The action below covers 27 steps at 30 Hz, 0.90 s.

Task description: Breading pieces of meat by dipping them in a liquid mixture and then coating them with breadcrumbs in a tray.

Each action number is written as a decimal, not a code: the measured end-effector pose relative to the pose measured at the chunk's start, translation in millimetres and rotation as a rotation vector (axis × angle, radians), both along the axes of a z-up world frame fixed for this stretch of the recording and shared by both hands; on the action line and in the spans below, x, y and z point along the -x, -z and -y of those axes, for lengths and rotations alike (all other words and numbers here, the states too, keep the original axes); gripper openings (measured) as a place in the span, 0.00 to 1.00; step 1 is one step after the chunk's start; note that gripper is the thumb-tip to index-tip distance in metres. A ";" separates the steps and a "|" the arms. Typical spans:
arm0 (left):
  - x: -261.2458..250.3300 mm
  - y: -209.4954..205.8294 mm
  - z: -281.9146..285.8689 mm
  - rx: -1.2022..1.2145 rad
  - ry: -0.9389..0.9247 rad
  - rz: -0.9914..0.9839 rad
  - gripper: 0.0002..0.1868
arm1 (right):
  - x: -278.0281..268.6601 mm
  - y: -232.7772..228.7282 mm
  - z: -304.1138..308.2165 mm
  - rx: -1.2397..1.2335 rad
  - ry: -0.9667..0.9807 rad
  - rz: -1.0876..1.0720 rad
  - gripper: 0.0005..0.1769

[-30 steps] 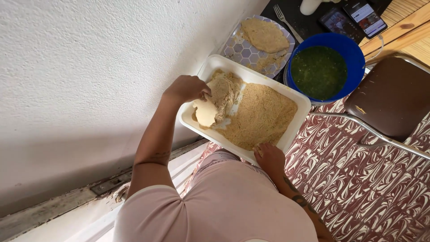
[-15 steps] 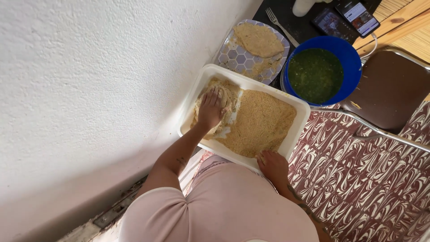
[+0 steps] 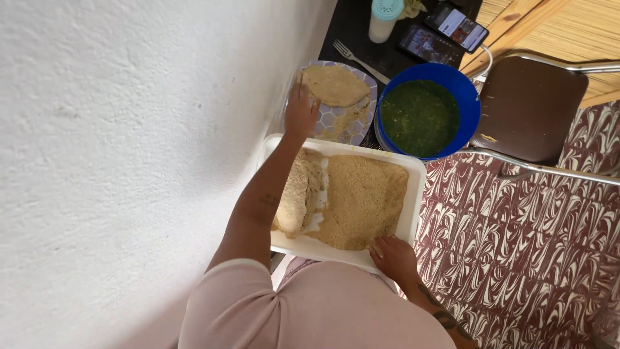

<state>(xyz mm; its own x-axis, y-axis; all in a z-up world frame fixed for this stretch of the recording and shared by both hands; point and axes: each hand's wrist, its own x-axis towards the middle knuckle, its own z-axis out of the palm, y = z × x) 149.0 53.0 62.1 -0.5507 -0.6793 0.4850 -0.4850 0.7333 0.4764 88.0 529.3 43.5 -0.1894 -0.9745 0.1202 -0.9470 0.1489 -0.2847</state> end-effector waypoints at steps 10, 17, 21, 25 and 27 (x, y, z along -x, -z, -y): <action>56.4 50.7 66.7 -0.143 -0.220 0.809 0.37 | -8.6 -16.6 4.4 0.050 0.105 0.033 0.12; 63.5 74.0 99.0 -0.175 -0.340 0.748 0.22 | -7.7 -20.0 7.8 0.069 0.097 0.037 0.10; 65.1 54.0 92.8 -0.233 -0.344 0.632 0.18 | -7.3 -24.0 8.0 0.064 0.097 0.021 0.10; 59.0 53.9 88.3 -0.587 -0.268 0.193 0.20 | -7.9 -26.5 8.7 0.046 0.102 0.021 0.11; 57.7 66.5 94.9 -0.669 -0.284 0.090 0.22 | -8.5 -26.5 10.0 0.042 0.106 0.015 0.11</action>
<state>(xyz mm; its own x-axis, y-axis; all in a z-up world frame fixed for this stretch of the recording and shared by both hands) 91.3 -41.9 -4.4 -0.3278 -0.9368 -0.1220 -0.6713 0.1401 0.7278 96.5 519.3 70.0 -0.2928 -0.9432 0.1571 -0.9223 0.2352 -0.3067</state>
